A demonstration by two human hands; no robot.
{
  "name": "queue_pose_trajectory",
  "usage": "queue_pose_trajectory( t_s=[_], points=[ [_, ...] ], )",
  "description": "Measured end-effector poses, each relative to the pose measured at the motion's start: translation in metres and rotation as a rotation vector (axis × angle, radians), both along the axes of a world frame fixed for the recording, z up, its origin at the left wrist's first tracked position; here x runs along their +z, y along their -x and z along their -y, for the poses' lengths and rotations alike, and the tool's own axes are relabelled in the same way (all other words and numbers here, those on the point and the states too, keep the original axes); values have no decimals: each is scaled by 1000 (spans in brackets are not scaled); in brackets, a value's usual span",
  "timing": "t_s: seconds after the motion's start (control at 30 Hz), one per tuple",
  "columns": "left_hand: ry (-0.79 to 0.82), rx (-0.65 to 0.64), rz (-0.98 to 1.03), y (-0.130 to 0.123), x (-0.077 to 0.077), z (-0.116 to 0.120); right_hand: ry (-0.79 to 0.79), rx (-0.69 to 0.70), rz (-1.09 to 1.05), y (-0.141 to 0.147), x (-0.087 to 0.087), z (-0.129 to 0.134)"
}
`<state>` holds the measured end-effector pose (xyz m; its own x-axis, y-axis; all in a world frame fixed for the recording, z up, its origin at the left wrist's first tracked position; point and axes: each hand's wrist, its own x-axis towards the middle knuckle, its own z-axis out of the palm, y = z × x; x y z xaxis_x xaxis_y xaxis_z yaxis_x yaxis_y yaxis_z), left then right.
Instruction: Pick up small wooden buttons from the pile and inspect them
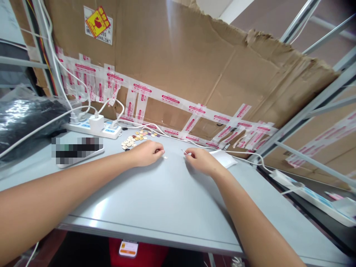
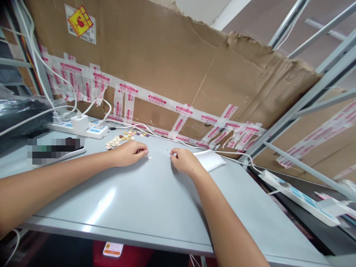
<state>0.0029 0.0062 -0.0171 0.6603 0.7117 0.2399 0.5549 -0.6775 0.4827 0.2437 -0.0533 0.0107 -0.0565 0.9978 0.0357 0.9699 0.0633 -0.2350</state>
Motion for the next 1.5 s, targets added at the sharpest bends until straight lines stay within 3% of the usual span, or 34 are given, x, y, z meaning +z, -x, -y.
queue_pose_trajectory(
  t_s=[0.27,0.4,0.57,0.7,1.07,1.27,1.5],
  points=[
    [7,25,-36,2,1,0,-59,-92,277,-3,-14,-8],
    [3,-10,-52,3,-2,-2,-150,-20,297,3,-10,-5],
    [-36,-118,-53,2,-7,-7,-59,95,247,9,-4,1],
    [-20,-112,-60,1,-10,-8,-50,142,230,11,-7,2],
    [-53,-81,-72,0,-12,-5,-44,146,478,23,-13,3],
    [-86,-22,-92,-2,-10,2,39,129,478,25,-8,5],
    [-102,-84,-108,-2,-13,1,74,112,422,24,3,12]
  ],
)
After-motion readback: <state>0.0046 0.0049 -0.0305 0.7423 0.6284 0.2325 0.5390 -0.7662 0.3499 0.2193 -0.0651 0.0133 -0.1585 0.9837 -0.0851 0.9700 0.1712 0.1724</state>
